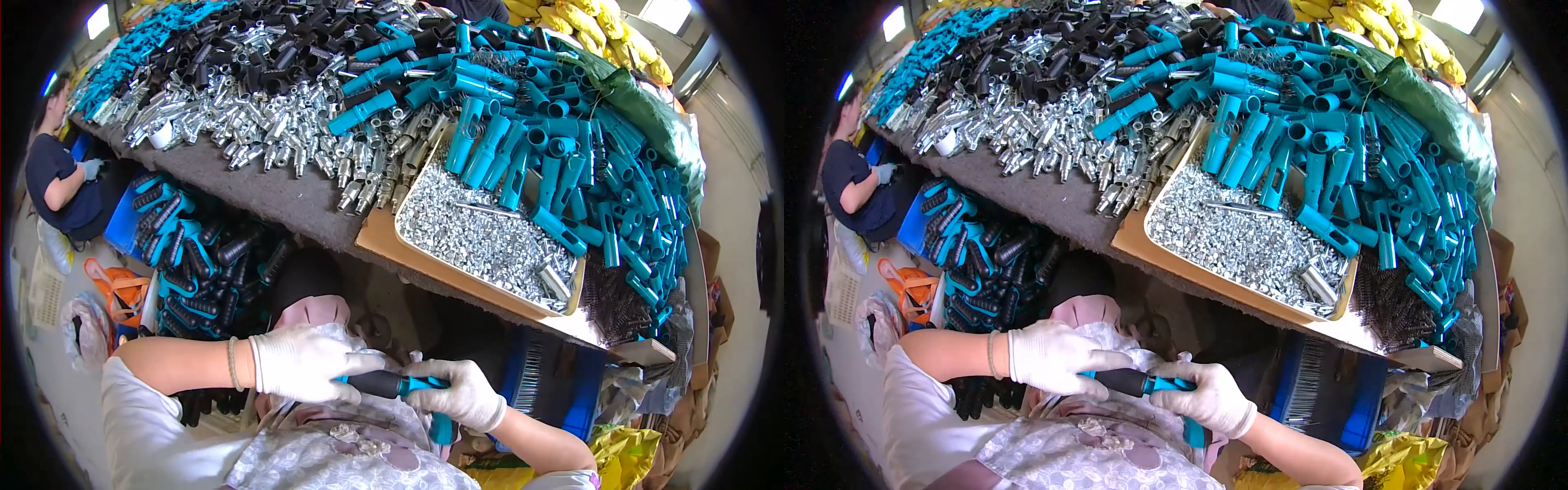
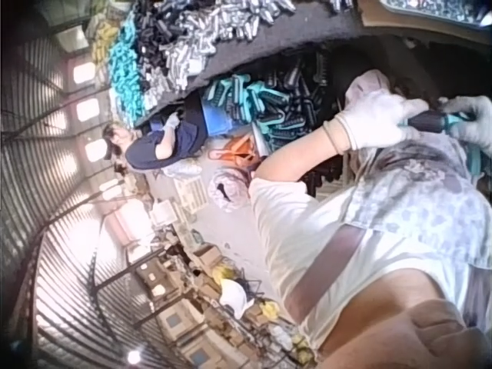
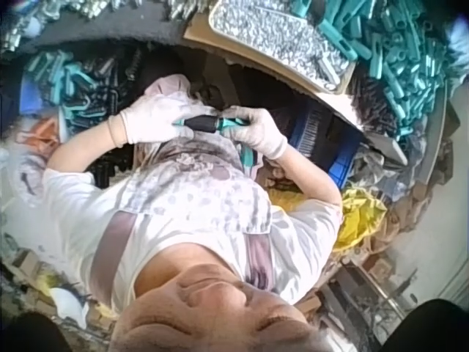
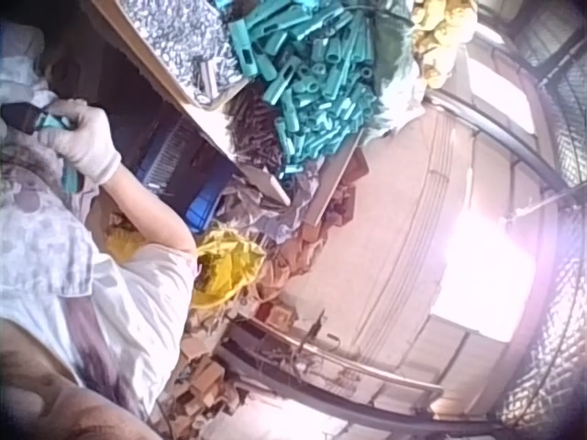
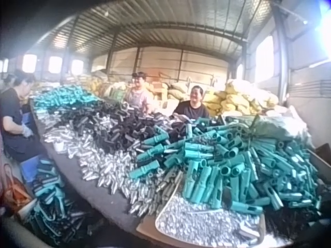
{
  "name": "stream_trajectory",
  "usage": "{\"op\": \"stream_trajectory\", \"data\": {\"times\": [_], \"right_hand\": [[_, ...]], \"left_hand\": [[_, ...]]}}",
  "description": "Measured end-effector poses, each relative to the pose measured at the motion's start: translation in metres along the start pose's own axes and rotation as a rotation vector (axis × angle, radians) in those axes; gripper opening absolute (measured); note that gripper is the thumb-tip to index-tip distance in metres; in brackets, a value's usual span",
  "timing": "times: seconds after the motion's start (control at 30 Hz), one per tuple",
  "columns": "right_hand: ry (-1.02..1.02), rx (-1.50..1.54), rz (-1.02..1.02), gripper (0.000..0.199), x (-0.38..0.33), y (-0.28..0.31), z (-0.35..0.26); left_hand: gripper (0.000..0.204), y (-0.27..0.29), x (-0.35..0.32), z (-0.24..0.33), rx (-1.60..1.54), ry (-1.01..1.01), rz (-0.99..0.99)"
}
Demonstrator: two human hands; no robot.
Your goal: Assembling plastic handle components with metal pins and springs at an industrial workbench.
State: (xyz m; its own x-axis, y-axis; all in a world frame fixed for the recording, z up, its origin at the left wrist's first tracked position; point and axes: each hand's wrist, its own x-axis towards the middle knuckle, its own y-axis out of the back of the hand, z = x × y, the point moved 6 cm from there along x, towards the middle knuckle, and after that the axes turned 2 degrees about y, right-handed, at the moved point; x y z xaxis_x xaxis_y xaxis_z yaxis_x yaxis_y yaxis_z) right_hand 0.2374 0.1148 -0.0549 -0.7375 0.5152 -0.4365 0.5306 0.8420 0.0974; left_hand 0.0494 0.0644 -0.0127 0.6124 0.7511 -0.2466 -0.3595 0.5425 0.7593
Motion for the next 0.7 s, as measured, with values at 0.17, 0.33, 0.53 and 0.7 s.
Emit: {"op": "stream_trajectory", "data": {"times": [0.17,0.33,0.53,0.7], "right_hand": [[-0.192,0.491,-0.071,0.043,0.004,-0.007,0.015],[0.219,-0.119,0.077,0.042,0.006,0.002,-0.024],[0.815,-0.915,0.272,0.046,-0.002,-0.022,-0.053],[0.133,-0.06,0.112,0.043,0.021,-0.01,-0.019]], "left_hand": [[0.039,0.011,-0.005,0.012,0.636,-0.167,0.282],[0.023,0.006,-0.002,-0.013,0.341,0.038,0.199],[0.019,0.0,-0.002,-0.029,0.186,0.194,-0.023],[0.01,0.022,-0.006,-0.016,0.493,0.102,0.17]]}}
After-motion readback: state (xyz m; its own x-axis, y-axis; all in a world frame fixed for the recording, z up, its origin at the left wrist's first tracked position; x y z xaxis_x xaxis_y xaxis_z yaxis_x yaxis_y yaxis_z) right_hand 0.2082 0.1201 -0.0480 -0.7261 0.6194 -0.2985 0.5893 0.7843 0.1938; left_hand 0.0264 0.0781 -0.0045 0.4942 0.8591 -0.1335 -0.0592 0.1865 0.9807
